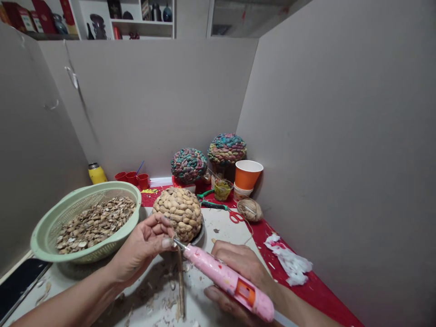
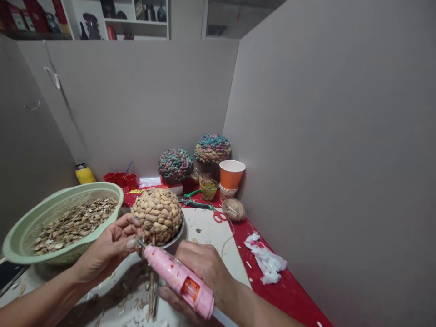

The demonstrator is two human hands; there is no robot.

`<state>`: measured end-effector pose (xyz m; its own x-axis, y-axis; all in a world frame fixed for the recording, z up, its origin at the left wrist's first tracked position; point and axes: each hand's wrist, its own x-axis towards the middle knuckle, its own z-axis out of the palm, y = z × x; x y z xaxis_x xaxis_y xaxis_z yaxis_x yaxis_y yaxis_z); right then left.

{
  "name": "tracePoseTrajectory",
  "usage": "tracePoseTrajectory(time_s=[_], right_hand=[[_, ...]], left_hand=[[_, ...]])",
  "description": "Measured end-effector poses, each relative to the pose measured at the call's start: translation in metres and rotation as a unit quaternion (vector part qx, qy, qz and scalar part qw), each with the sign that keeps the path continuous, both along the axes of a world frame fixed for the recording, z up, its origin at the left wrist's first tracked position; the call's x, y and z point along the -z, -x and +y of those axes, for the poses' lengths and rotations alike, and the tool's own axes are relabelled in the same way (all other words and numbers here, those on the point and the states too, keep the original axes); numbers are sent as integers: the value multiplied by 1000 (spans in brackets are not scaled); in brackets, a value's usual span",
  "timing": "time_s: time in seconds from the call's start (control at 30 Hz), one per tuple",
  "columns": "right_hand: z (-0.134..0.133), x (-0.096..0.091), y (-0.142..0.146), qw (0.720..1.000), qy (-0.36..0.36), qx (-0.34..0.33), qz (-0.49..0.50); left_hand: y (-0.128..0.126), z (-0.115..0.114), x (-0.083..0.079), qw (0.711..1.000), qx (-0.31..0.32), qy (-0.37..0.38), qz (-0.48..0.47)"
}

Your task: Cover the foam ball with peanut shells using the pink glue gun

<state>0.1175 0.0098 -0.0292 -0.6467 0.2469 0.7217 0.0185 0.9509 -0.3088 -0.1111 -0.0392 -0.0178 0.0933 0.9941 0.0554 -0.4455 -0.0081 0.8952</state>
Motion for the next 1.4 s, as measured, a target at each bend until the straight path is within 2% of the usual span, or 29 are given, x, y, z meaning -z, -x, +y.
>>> tracePoseTrajectory(time_s=[0.17, 0.4, 0.63, 1.07, 1.4], right_hand=[[4, 14, 3, 999, -9, 16, 44], [3, 11, 3, 997, -54, 49, 12], [6, 23, 6, 996, -44, 59, 45], [3, 15, 3, 996, -48, 67, 35], [7, 19, 2, 996, -51, 69, 38]], left_hand=[[1, -1, 4, 1000, -15, -13, 24], [1, 0, 3, 998, -31, -13, 46], [1, -2, 3, 998, -31, -13, 53], [0, -2, 1, 998, -33, -15, 45], [0, -2, -2, 999, -40, -13, 32]])
